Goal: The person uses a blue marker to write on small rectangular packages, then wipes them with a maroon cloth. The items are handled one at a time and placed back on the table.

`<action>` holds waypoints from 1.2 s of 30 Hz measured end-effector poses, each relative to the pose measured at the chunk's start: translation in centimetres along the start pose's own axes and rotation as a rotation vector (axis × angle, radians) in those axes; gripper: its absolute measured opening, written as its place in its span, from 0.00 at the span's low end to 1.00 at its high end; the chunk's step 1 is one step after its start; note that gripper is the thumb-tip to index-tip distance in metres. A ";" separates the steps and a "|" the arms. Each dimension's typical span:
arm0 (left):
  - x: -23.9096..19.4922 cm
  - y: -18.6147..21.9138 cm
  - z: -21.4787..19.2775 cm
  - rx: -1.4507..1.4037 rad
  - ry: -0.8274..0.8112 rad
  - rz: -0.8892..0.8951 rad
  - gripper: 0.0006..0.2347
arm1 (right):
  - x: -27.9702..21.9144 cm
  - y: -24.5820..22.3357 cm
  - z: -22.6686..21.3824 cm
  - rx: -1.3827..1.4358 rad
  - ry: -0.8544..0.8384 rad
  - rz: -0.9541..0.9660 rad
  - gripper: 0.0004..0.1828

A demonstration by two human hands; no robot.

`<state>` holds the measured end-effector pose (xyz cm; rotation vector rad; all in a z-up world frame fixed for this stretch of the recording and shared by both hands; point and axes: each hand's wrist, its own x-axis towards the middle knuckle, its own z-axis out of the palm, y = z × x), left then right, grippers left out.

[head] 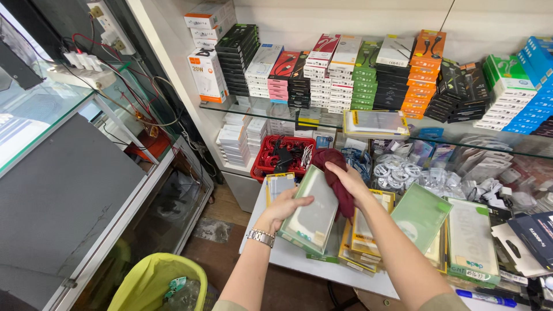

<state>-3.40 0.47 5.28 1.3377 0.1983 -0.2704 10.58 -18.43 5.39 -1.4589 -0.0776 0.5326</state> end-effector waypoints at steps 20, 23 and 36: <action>6.5 -8.6 -9.5 0.960 0.791 -0.137 0.37 | -1.3 1.6 -3.2 0.068 0.329 -0.092 0.31; 6.3 -8.2 -7.0 1.120 0.902 0.096 0.41 | -1.0 1.9 -3.7 0.106 0.310 -0.061 0.31; 8.5 -16.8 7.2 1.276 0.401 -0.273 0.58 | -2.6 1.4 -6.3 0.101 0.258 -0.093 0.32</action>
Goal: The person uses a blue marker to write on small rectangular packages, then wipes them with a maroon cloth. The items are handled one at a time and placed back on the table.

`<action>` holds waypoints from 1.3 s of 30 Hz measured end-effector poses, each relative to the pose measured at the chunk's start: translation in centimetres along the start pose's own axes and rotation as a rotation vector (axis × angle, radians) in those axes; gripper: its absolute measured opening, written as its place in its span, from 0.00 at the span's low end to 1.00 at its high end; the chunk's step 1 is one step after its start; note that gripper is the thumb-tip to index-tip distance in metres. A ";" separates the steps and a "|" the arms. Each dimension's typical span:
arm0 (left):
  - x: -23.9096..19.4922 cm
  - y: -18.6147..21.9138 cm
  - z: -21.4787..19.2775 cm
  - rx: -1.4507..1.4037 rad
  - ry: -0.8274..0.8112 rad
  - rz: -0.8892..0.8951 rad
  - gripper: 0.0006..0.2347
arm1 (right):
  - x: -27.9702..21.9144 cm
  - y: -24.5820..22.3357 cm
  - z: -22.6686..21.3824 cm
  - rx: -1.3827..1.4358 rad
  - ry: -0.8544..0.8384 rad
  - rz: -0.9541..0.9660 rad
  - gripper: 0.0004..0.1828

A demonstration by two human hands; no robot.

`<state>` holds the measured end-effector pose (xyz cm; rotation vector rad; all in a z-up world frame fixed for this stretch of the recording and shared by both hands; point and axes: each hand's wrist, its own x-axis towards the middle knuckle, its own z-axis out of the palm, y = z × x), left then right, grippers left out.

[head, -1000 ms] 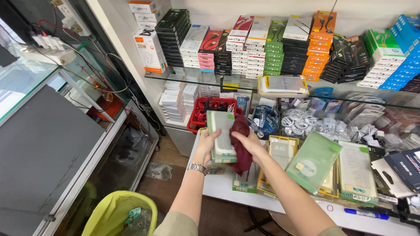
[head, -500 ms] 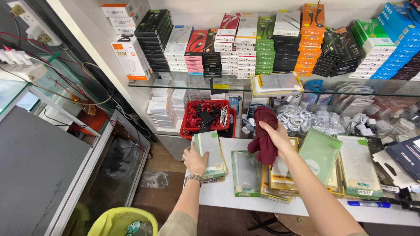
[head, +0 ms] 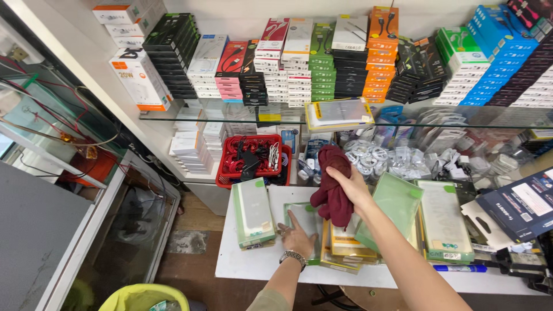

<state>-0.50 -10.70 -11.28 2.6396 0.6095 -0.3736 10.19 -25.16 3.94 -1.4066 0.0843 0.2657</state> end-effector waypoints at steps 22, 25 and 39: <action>8.8 0.4 -10.0 -1.887 -0.196 -0.004 0.14 | -2.2 4.2 5.2 -0.799 -0.049 -0.635 0.40; 7.9 -0.7 -10.6 -1.964 -0.175 -0.026 0.15 | -3.8 4.3 6.4 -0.915 -0.026 -0.631 0.37; 8.7 -2.5 -11.3 -2.111 -0.140 0.040 0.16 | -7.7 0.4 7.5 -0.878 -0.114 -0.826 0.38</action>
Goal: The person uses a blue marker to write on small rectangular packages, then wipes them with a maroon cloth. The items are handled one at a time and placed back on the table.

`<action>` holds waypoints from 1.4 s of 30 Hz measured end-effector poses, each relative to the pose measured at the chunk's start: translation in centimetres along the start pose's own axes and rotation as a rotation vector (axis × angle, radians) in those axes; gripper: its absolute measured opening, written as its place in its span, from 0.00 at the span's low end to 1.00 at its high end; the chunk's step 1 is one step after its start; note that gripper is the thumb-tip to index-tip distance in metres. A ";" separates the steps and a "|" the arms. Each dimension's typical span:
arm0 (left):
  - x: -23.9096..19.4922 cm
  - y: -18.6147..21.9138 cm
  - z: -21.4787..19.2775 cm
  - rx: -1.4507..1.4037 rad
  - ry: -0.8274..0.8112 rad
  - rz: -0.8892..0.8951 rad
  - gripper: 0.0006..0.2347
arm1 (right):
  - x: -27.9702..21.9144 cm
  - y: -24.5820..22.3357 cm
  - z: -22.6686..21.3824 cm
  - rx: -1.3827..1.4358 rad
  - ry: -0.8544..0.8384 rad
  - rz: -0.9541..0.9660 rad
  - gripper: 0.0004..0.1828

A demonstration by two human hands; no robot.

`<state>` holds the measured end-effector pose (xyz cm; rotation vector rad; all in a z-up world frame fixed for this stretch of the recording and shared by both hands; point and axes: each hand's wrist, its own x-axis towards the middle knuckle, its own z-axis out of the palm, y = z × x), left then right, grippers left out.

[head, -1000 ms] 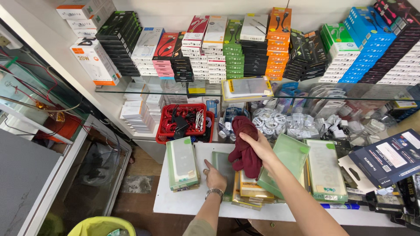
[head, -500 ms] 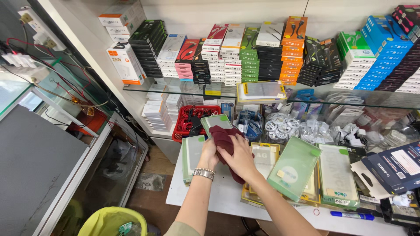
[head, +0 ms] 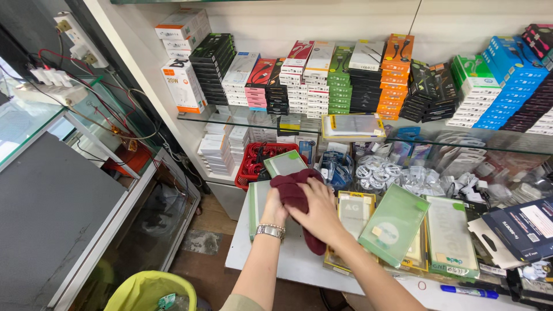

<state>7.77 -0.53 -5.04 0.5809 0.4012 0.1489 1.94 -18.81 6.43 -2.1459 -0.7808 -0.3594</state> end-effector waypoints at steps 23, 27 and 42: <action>-12.1 3.7 2.5 0.509 -0.193 -0.254 0.19 | 5.2 8.5 0.0 0.018 -0.104 0.357 0.43; -13.4 5.5 3.1 0.675 -0.323 -0.353 0.20 | 7.1 10.3 -2.3 0.125 -0.191 0.435 0.46; -13.2 8.3 4.1 0.556 -0.289 -0.366 0.22 | 5.0 10.4 0.2 1.726 -0.097 0.841 0.27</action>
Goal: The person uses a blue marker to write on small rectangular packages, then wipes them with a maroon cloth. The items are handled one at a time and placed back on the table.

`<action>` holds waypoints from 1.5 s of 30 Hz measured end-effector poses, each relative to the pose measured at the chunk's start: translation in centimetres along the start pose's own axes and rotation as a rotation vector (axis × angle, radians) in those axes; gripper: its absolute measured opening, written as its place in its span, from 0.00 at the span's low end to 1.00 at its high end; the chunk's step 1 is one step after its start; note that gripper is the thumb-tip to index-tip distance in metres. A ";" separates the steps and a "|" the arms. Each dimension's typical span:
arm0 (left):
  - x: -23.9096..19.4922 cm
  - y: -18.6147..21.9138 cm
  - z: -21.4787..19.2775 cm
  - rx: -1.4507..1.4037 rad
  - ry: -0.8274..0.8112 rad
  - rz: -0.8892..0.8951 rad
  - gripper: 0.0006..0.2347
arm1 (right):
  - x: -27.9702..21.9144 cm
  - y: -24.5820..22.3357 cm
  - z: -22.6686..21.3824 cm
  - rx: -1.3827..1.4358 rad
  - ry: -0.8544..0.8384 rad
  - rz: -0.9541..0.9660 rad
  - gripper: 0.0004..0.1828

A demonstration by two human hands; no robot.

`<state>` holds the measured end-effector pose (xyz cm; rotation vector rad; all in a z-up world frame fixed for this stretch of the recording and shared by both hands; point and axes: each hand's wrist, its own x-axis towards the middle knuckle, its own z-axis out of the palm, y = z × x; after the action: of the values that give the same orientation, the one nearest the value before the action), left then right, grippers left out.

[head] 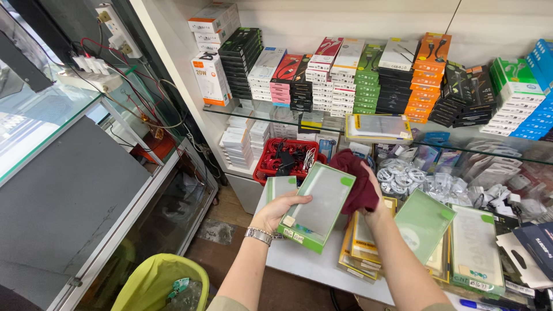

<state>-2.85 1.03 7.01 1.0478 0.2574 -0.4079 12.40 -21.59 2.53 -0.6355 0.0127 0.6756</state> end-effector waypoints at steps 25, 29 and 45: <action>8.9 -1.5 0.8 0.308 0.985 0.636 0.20 | -6.2 4.5 5.6 -0.481 0.182 -0.185 0.34; 9.7 -1.9 -0.1 0.253 0.891 0.564 0.20 | -5.1 3.1 4.4 -1.178 0.224 -0.550 0.31; 16.8 -16.3 -3.5 1.119 0.699 0.141 0.33 | -7.9 -3.4 1.7 -0.846 0.380 -0.327 0.32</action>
<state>4.92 -6.41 -14.07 2.2919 0.6018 0.0006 7.80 -27.29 7.37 -1.5372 -0.0258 0.2070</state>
